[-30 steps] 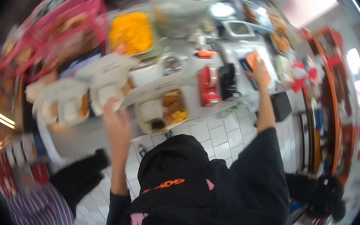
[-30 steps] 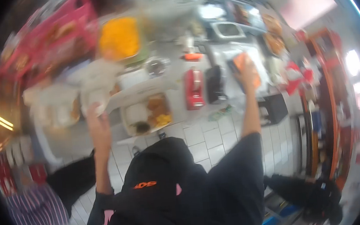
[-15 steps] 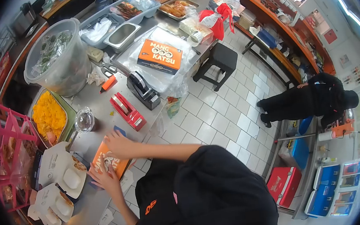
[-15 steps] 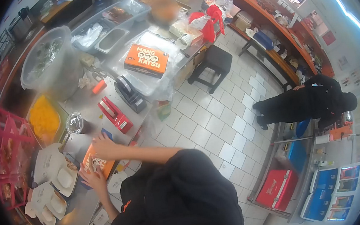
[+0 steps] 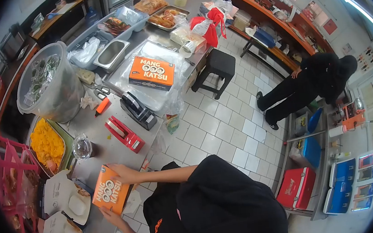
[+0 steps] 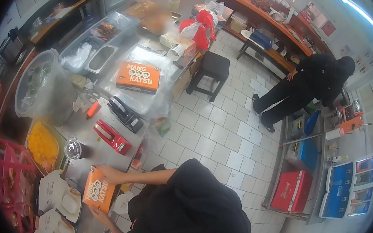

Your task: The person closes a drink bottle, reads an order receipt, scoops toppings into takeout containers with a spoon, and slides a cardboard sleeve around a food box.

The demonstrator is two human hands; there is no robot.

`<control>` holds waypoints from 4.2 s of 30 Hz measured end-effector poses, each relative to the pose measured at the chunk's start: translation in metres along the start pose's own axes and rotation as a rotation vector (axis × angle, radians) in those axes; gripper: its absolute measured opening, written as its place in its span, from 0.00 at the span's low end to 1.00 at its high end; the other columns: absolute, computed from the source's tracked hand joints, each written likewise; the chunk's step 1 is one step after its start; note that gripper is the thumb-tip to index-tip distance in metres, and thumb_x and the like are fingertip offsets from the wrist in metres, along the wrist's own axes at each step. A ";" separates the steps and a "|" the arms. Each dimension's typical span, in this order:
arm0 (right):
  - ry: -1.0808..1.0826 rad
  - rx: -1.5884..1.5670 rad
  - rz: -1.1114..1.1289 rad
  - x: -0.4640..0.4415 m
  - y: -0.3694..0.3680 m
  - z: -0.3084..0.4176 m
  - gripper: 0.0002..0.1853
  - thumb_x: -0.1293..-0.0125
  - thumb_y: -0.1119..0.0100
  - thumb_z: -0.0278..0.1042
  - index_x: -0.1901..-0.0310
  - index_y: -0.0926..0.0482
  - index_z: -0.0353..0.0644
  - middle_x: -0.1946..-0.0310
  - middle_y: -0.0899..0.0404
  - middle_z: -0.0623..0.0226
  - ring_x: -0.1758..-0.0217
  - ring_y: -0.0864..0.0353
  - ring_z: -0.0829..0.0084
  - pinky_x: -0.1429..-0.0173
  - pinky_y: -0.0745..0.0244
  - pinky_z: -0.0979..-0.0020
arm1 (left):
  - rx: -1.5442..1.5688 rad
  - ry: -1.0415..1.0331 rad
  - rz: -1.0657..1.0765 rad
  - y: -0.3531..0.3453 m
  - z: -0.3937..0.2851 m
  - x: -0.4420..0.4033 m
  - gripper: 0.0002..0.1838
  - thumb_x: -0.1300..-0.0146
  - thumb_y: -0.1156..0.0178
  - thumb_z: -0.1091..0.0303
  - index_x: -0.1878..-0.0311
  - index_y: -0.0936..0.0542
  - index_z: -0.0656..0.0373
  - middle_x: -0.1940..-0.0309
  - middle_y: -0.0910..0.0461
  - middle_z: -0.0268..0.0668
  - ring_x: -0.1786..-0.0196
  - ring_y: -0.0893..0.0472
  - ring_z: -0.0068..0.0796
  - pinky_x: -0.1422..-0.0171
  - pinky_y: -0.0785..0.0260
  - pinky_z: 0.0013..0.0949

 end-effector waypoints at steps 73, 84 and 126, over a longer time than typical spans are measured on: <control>0.268 0.318 0.139 -0.003 0.078 0.084 0.18 0.42 0.42 0.36 0.51 0.26 0.39 0.52 0.27 0.58 0.47 0.31 0.60 0.45 0.35 0.63 | -0.621 -0.737 0.354 -0.053 -0.087 0.041 0.28 0.46 0.42 0.66 0.41 0.30 0.30 0.33 0.41 0.29 0.30 0.53 0.58 0.39 0.51 0.64; -0.440 -0.223 -0.298 0.009 0.161 -0.017 0.10 0.42 0.39 0.36 0.66 0.19 0.38 0.74 0.19 0.73 0.69 0.25 0.84 0.66 0.38 0.82 | -0.627 -0.628 0.234 -0.075 -0.095 0.055 0.29 0.46 0.42 0.72 0.40 0.30 0.35 0.32 0.45 0.29 0.29 0.56 0.55 0.37 0.59 0.66; 0.739 1.024 0.694 0.023 -0.049 0.107 0.52 0.63 0.28 0.45 0.34 0.47 0.60 0.37 0.46 0.50 0.36 0.44 0.51 0.40 0.49 0.36 | -0.160 -0.325 0.004 0.009 -0.105 0.050 0.19 0.43 0.42 0.71 0.48 0.27 0.59 0.44 0.31 0.43 0.34 0.39 0.42 0.33 0.46 0.39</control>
Point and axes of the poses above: each hand's wrist, its own x-axis away from the middle knuckle, its own y-axis out of the back of the hand, z = x × y, the point moved 9 cm from there along -x, towards the middle knuckle
